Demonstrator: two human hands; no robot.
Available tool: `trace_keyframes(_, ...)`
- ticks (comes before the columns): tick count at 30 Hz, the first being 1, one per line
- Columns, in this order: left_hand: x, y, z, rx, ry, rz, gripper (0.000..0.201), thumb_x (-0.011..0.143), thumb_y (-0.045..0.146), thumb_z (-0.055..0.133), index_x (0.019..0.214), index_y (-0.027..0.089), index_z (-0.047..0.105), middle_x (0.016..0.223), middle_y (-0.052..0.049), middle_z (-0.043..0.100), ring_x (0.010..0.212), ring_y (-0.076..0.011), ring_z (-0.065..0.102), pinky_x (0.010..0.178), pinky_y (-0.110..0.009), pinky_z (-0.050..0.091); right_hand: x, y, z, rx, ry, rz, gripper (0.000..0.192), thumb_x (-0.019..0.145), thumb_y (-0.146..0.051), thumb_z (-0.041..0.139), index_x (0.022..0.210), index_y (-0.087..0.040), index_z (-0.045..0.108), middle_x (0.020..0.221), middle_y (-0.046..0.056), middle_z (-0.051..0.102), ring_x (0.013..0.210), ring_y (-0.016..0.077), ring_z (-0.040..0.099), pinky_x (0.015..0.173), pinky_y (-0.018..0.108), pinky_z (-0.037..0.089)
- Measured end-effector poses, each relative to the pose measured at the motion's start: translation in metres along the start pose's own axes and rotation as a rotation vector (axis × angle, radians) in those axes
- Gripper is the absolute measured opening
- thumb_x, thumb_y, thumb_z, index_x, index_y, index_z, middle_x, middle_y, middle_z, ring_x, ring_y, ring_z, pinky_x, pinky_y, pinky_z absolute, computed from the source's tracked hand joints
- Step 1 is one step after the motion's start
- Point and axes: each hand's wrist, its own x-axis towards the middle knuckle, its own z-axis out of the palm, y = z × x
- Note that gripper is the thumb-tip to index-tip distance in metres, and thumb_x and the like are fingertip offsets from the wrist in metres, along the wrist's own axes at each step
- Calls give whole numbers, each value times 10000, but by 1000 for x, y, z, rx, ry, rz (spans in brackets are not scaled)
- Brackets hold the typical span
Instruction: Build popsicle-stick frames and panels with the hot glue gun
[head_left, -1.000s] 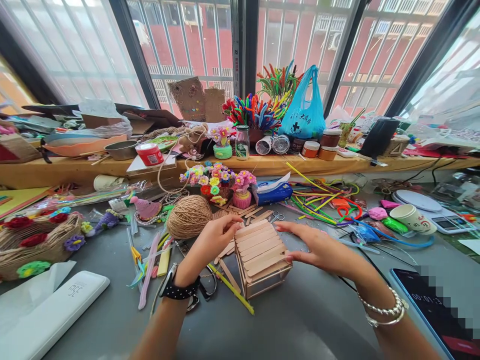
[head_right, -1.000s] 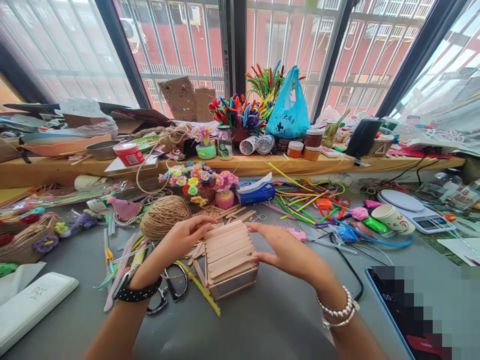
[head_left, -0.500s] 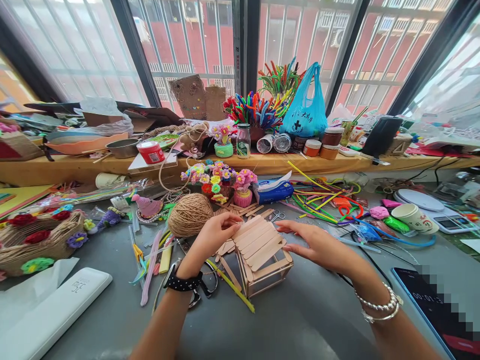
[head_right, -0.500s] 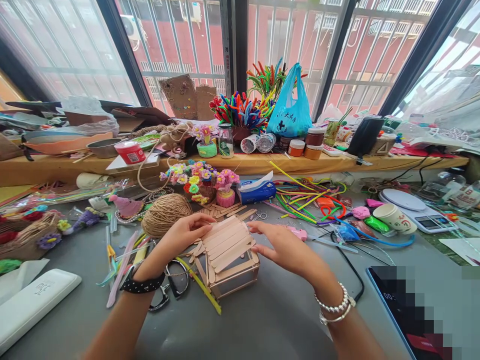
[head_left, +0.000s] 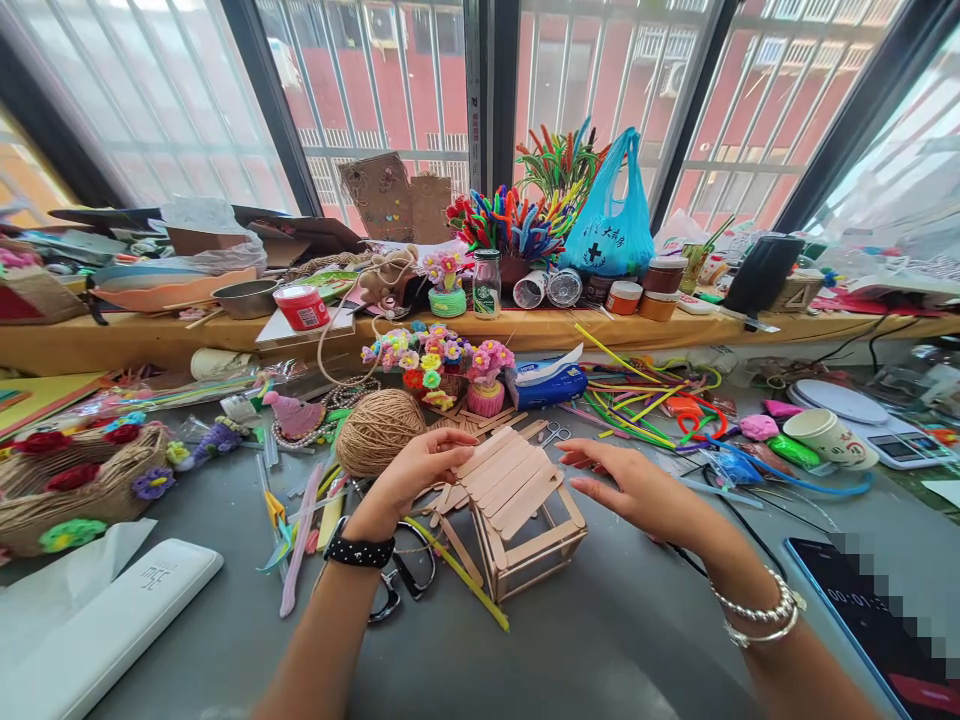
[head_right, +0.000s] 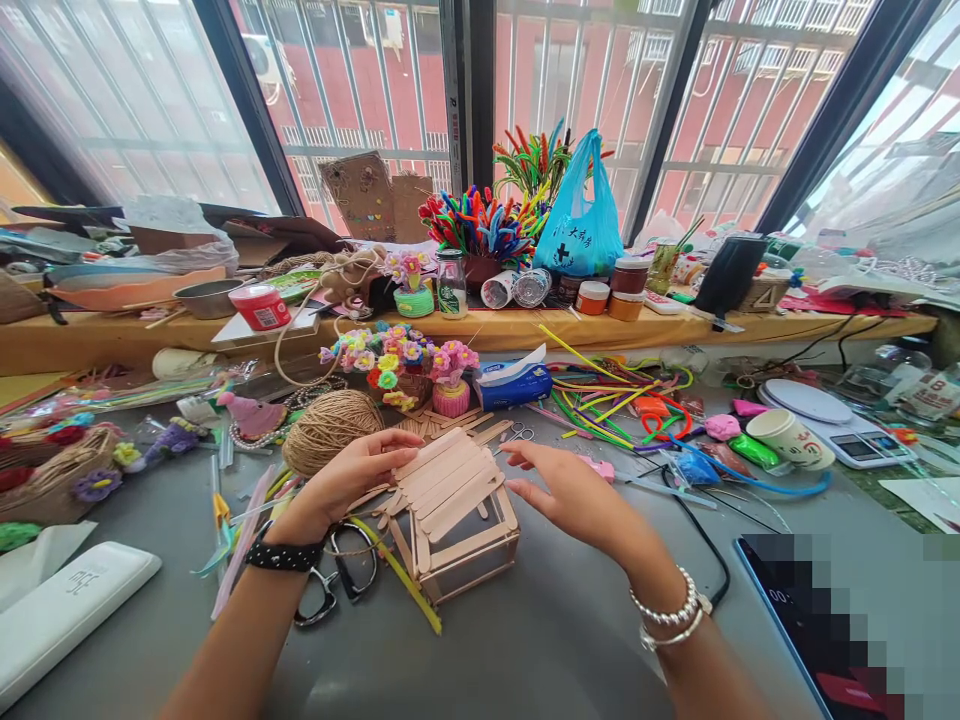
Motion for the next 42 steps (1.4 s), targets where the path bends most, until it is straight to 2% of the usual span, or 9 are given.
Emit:
trace_keyframes(8, 1, -2, -1, -150, -19, -40, 325, 618, 299, 667, 874, 129, 562, 805, 1, 526, 607, -55, 482, 536, -164, 401, 2, -2, 0, 52, 23, 3, 350, 823, -287, 435, 1156, -186, 466, 1116, 81, 577, 1003, 189, 538, 874, 358, 416)
trace_keyframes(18, -3, 5, 4, -363, 16, -21, 308, 587, 253, 705, 836, 139, 562, 718, 26, 531, 586, -53, 497, 534, -161, 402, 9, 0, 7, 320, 221, 98, 342, 820, -414, 411, 1043, -179, 521, 1086, 80, 563, 1009, 189, 510, 828, 314, 429)
trace_keyframes(20, -4, 6, 6, -376, 27, 4, 300, 589, 258, 706, 826, 138, 566, 735, 19, 538, 613, -59, 507, 549, -161, 407, 12, 0, 10, 371, 250, 122, 357, 814, -450, 406, 1002, -177, 538, 1014, 76, 586, 928, 183, 538, 753, 293, 446)
trace_keyframes(22, -4, 6, 9, -378, 36, 17, 304, 595, 269, 704, 831, 138, 564, 742, 11, 539, 628, -67, 512, 561, -169, 412, 14, -1, 13, 475, 254, 147, 369, 810, -466, 402, 978, -165, 533, 902, 67, 598, 760, 150, 565, 583, 243, 450)
trace_keyframes(24, -4, 6, 12, -379, 41, 15, 318, 596, 279, 703, 841, 139, 557, 737, 8, 537, 624, -71, 510, 561, -177, 413, 16, -3, 16, 609, 227, 180, 368, 801, -467, 415, 963, -151, 514, 757, 36, 584, 558, 101, 530, 418, 199, 382)
trace_keyframes(27, -5, 6, 17, -367, 32, 11, 338, 592, 294, 702, 847, 137, 545, 714, 9, 529, 607, -73, 500, 542, -179, 402, 17, -6, 20, 768, 183, 235, 356, 777, -456, 460, 946, -144, 484, 553, -40, 505, 387, 59, 432, 318, 166, 284)
trace_keyframes(30, -6, 7, 21, -330, 30, 17, 343, 594, 305, 697, 846, 136, 538, 694, 19, 513, 587, -64, 475, 520, -170, 382, 17, -8, 23, 866, 192, 256, 355, 738, -435, 526, 940, -148, 470, 508, -73, 459, 377, 58, 443, 296, 151, 268)
trace_keyframes(36, -11, 14, 21, -231, 22, 26, 324, 611, 314, 675, 845, 138, 538, 749, 17, 508, 625, -71, 462, 516, -164, 378, 16, -9, 24, 978, 195, 269, 345, 711, -397, 576, 924, -141, 485, 555, -54, 513, 418, 60, 498, 354, 160, 370)
trace_keyframes(42, -18, 22, 22, -202, 21, 15, 290, 654, 351, 638, 843, 147, 556, 770, 15, 531, 647, -80, 486, 516, -159, 389, 14, -14, 20, 1023, 192, 281, 354, 695, -384, 604, 930, -141, 501, 585, -45, 535, 422, 54, 505, 359, 157, 387)
